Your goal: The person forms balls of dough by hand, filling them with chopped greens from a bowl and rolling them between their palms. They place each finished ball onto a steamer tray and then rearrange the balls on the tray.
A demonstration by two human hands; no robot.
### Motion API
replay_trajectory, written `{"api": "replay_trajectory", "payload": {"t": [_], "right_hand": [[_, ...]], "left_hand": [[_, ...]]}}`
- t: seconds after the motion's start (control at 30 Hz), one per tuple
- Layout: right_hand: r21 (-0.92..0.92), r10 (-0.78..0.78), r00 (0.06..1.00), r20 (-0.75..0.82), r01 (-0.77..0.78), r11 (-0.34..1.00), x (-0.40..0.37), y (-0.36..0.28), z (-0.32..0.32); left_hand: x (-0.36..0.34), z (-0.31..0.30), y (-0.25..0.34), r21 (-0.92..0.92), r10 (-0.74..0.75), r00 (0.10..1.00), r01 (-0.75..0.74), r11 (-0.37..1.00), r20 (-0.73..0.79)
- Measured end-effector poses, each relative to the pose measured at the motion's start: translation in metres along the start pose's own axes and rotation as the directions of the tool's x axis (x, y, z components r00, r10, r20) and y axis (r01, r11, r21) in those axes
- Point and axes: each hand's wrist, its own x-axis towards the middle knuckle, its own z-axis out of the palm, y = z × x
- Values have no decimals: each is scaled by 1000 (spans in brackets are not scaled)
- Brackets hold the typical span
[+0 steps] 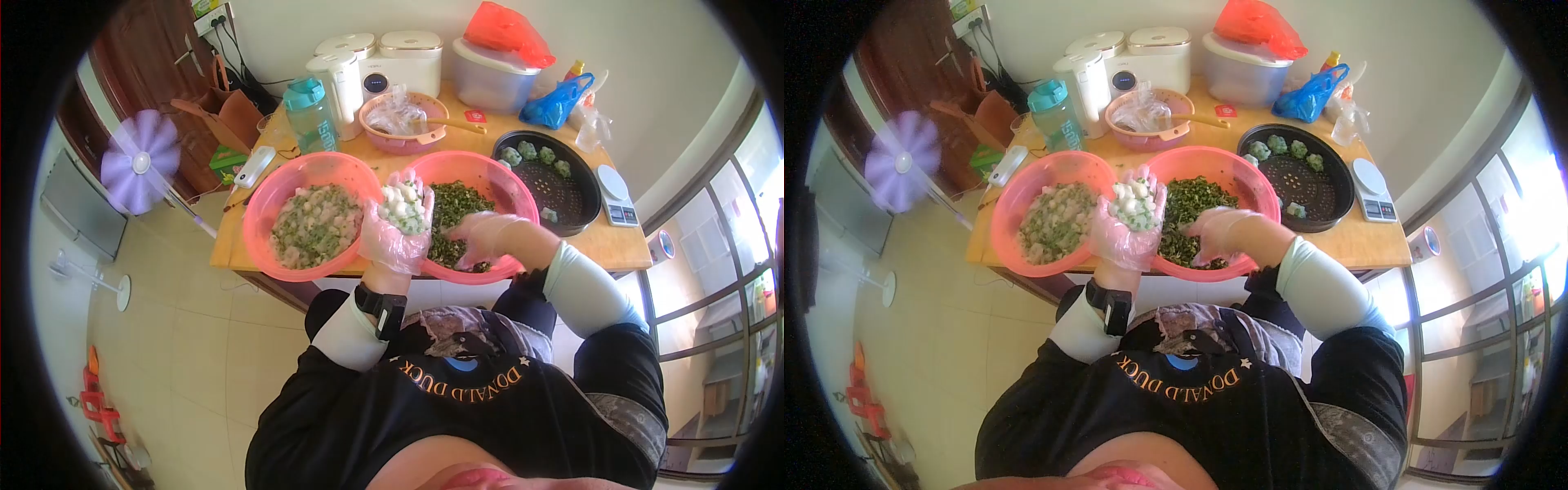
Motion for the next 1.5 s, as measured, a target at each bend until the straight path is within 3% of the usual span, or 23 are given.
{"api": "replay_trajectory", "payload": {"t": [0.07, 0.13, 0.17, 0.23, 0.37, 0.43, 0.5, 0.57, 0.6, 0.63, 0.7, 0.73, 0.8, 0.83, 0.9, 1.0, 1.07, 1.17, 1.27, 1.33, 1.4, 1.47, 1.5], "right_hand": [[-37, -24, 999, 41, 26, 999, 11, 3, 16], [-335, -282, 950, -137, 224, 915, 39, 14, 40], [-332, -285, 948, -140, 226, 916, 42, 16, 41], [-190, -106, 988, 114, 126, 974, 32, 6, 25], [-149, -193, 980, 48, 198, 969, 41, 29, 26], [-89, -248, 949, -195, 235, 968, 35, 28, 13], [-154, -160, 978, -136, 139, 978, 40, 33, 9], [-41, -151, 982, -115, 147, 988, 23, 30, -8], [-65, -272, 908, -318, 265, 962, 29, 45, -7], [-67, -271, 908, -319, 263, 962, 19, 38, -20], [453, 24, 945, -327, 135, 881, -8, 23, -45], [455, 29, 945, -325, 129, 881, -15, 16, -49], [354, -131, 908, -398, 284, 891, -21, 4, -54], [355, -125, 907, -401, 280, 892, -18, -4, -55], [23, -205, 932, -300, 222, 975, -14, -18, -56], [4, -213, 909, -359, 230, 973, -19, -26, -55], [-9, -223, 897, -383, 238, 971, -18, -25, -56], [124, -215, 886, -411, 289, 949, -17, -18, -58], [204, -167, 894, -416, 271, 941, -7, -16, -50], [-378, -403, 763, -506, 224, 898, 30, -6, -31], [-368, -415, 762, -498, 248, 896, 29, -3, -33], [-361, -429, 760, -488, 272, 892, 16, -6, -42], [-114, -326, 783, -529, 315, 942, 2, -12, -49]], "left_hand": [[0, 2, -1, -15, 7, 1000, -8, 1000, -28], [-1, 5, -1, 10, 14, 998, -13, 1000, -67], [-1, 4, 0, 16, 15, 998, -14, 1000, -67], [-1, 2, 1, -2, 2, 998, -3, 1000, -56], [0, -2, 2, -6, -17, 999, 17, 1000, 41], [-4, 8, -1, 60, 5, 996, 1, 998, -93], [-4, 6, -2, 71, -9, 997, 15, 997, -82], [-5, 7, -6, 87, -33, 997, 38, 995, -68], [-7, 10, -10, 75, -41, 995, 48, 996, -93], [-10, 16, -12, 63, -49, 992, 57, 996, -119], [-12, 20, -17, 32, -87, 981, 94, 995, -175], [-8, 14, -22, 66, -83, 987, 93, 993, -141], [-1, 5, -30, 99, -88, 990, 99, 990, -107], [3, 2, -33, 133, -101, 993, 108, 985, -58], [8, -3, -38, 166, -118, 993, 117, 979, -5], [13, -4, -41, 191, -116, 993, 118, 975, -19], [13, 2, -42, 98, -105, 992, 112, 989, -76], [12, 5, -39, 124, -109, 994, 109, 986, -3], [8, 11, -41, 117, -76, 995, 83, 990, -59], [14, 2, -37, 118, -113, 994, 113, 987, -7], [17, -1, -37, 122, -146, 988, 140, 983, 43], [15, 4, -40, 163, -90, 996, 89, 983, -4], [16, 4, -40, 163, -88, 996, 88, 983, -3]]}}
